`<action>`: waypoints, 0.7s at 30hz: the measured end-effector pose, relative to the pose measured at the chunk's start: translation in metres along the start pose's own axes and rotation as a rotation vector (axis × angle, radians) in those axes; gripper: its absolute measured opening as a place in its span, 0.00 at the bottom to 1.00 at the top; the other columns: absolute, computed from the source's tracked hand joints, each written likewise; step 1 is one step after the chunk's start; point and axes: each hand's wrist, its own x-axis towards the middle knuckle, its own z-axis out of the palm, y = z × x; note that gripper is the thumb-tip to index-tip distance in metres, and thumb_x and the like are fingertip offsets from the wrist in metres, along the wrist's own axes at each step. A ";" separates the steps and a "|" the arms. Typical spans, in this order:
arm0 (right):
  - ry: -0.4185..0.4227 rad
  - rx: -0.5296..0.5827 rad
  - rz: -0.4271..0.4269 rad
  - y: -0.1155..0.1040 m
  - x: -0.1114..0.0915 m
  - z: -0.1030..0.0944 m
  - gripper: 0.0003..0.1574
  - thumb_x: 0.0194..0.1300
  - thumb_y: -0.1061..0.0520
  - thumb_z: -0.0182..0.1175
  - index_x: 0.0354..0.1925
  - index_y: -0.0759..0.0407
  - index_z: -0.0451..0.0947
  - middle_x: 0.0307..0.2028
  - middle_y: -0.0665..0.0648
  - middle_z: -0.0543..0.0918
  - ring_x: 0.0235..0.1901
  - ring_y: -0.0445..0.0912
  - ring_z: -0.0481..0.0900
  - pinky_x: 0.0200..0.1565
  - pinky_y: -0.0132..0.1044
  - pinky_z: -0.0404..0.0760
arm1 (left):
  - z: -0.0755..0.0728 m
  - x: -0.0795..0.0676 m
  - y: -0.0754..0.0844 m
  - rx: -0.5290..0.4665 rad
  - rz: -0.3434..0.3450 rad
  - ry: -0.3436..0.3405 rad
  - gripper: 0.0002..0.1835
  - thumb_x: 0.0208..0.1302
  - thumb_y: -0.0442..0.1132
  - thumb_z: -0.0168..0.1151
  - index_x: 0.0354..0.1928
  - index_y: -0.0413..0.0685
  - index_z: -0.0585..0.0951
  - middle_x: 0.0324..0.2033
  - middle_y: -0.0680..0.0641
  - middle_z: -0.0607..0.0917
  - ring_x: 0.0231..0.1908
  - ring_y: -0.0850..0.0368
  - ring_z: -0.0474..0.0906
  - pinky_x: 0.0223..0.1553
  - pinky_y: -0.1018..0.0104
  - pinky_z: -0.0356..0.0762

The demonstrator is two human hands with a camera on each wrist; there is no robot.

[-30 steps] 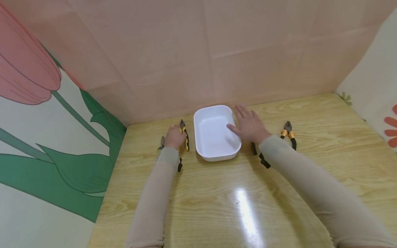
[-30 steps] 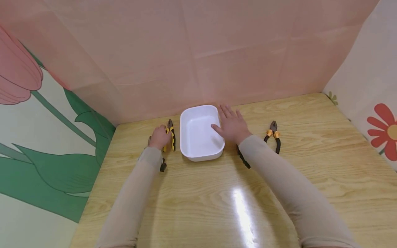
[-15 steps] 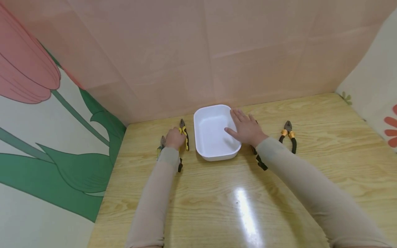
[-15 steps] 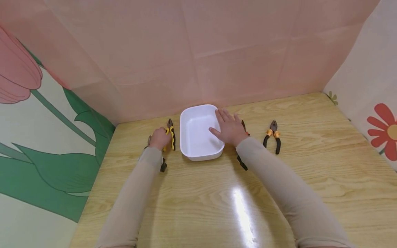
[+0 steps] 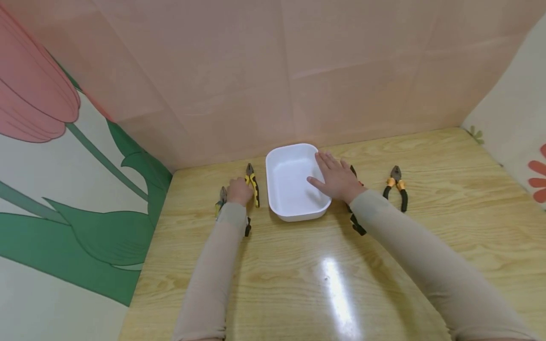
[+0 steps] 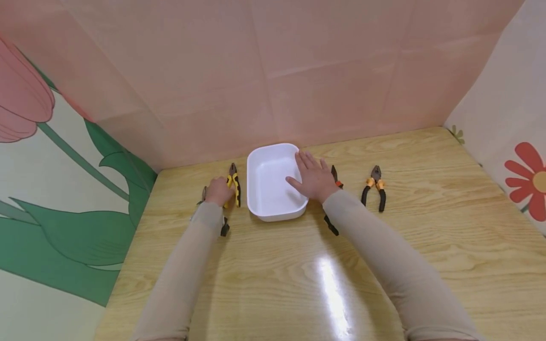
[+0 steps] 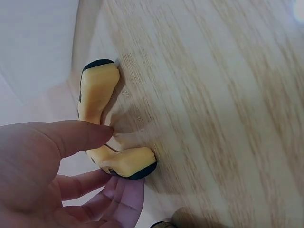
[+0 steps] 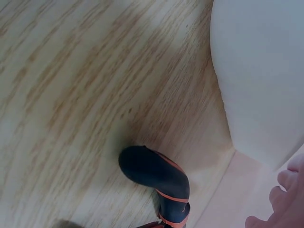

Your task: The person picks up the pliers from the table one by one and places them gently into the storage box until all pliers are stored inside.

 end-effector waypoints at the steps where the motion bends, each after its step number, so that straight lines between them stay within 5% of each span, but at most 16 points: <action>1: -0.004 -0.001 0.000 0.000 0.000 0.000 0.56 0.77 0.29 0.39 0.81 0.62 0.33 0.81 0.63 0.40 0.79 0.58 0.34 0.75 0.65 0.41 | 0.000 0.000 0.000 -0.002 -0.005 -0.003 0.22 0.71 0.37 0.58 0.61 0.30 0.74 0.54 0.31 0.76 0.48 0.39 0.77 0.50 0.48 0.80; 11: -0.027 0.012 -0.003 -0.001 0.001 0.000 0.56 0.77 0.29 0.40 0.80 0.63 0.34 0.81 0.63 0.39 0.79 0.58 0.34 0.75 0.64 0.41 | 0.005 0.005 -0.002 0.031 -0.001 -0.015 0.23 0.72 0.33 0.56 0.65 0.29 0.70 0.56 0.31 0.77 0.55 0.38 0.76 0.58 0.47 0.76; 21: -0.064 -0.007 0.020 0.001 0.004 0.000 0.56 0.77 0.30 0.40 0.80 0.63 0.31 0.81 0.62 0.35 0.79 0.58 0.33 0.75 0.64 0.41 | 0.004 0.004 0.000 -0.007 0.001 -0.016 0.23 0.72 0.33 0.55 0.64 0.28 0.69 0.54 0.29 0.78 0.54 0.37 0.77 0.56 0.46 0.79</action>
